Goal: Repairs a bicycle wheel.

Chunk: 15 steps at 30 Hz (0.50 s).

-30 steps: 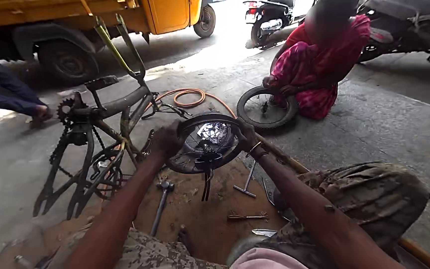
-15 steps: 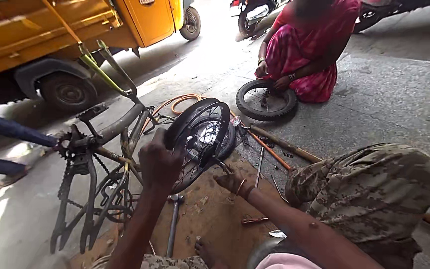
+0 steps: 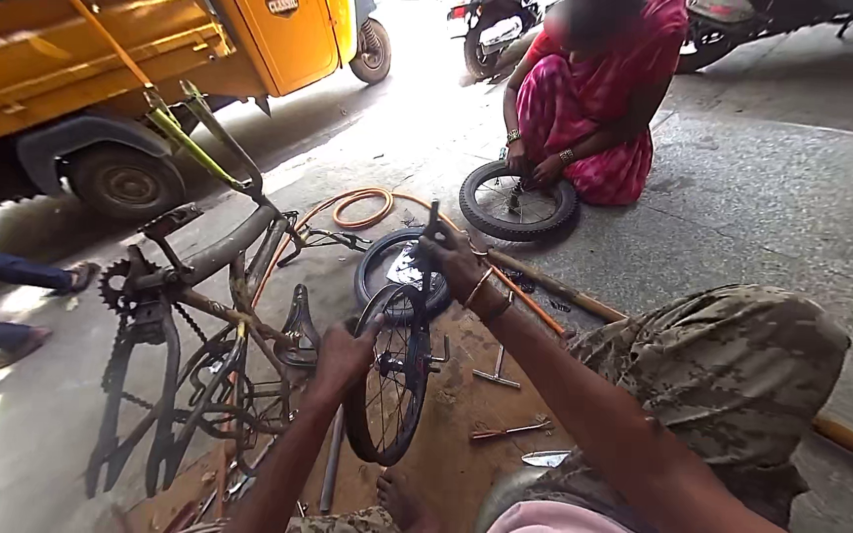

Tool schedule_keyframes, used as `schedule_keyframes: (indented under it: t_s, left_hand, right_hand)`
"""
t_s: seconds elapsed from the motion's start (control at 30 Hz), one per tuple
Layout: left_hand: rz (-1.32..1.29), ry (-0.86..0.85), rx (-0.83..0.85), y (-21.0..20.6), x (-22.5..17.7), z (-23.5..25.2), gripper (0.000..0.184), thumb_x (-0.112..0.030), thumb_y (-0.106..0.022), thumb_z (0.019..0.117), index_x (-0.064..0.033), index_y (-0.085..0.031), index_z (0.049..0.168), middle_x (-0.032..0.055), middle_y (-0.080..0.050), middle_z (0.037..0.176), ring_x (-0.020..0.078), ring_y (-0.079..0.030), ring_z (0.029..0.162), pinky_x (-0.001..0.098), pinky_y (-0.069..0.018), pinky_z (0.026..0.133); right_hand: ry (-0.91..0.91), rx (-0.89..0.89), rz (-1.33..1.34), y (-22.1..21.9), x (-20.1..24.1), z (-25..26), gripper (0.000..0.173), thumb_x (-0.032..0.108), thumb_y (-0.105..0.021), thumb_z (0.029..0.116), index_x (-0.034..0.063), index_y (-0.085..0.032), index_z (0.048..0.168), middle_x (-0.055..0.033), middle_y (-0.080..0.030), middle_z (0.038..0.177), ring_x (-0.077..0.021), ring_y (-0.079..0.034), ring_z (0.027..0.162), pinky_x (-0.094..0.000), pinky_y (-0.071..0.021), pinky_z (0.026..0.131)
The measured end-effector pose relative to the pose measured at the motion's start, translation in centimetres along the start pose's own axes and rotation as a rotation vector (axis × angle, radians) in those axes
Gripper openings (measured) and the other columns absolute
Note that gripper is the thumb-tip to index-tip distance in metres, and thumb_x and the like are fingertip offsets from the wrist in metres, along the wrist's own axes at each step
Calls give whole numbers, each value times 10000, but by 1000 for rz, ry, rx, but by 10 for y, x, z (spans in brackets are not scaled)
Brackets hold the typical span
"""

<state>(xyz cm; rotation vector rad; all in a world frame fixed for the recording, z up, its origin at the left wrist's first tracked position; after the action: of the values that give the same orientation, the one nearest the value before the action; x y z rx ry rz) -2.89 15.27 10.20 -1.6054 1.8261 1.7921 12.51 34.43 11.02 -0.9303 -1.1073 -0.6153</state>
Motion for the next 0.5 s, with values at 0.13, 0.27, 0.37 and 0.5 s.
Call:
schedule_keyframes:
  t_s: [0.13,0.27,0.37,0.5]
  left_hand:
    - [-377,172,44,-21,33,26,318,-291,-555,1069,11,-640,1121,102,-632,782,182,-610,628,357,-548,596]
    - [-473,285,-59,-22,76,48,336,-282,-591,1050,42,-609,1137,137,-628,895,216,-599,756,420,-529,709]
    - [-561,356,-159,-10,99,71,311,-263,-634,1019,27,-608,1131,100,-602,847,170,-572,677,353,-520,645]
    - [-677,376,-226,-4,123,95,305,-262,-622,1027,15,-588,1150,97,-610,857,163,-595,648,327,-542,602]
  right_hand:
    - [247,458,-242,-81,27,-64,350,23,-619,977,-52,-558,1313,-130,-706,1027,-174,-700,911,-379,-600,860]
    - [271,658,-501,-102,-10,-146,266,38,-677,956,46,-666,1222,-113,-668,1223,-190,-665,1098,-382,-567,969]
    - [74,665,-685,-82,-45,-179,316,148,-650,986,224,-700,1289,-144,-438,1573,-266,-529,1362,-451,-498,1082]
    - [-244,716,-493,-59,-70,-201,465,16,-577,987,203,-628,1409,-162,-374,1621,-249,-556,1342,-376,-546,1025]
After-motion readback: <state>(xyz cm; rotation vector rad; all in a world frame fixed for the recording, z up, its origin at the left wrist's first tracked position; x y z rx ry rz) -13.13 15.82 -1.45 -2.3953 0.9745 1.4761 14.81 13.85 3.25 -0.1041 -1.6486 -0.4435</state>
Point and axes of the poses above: each hand's wrist, its own z-axis towards the middle knuckle, its own y-axis out of the back of the hand, x = y × z, the point moved 9 cm from there along z, towards the middle knuckle
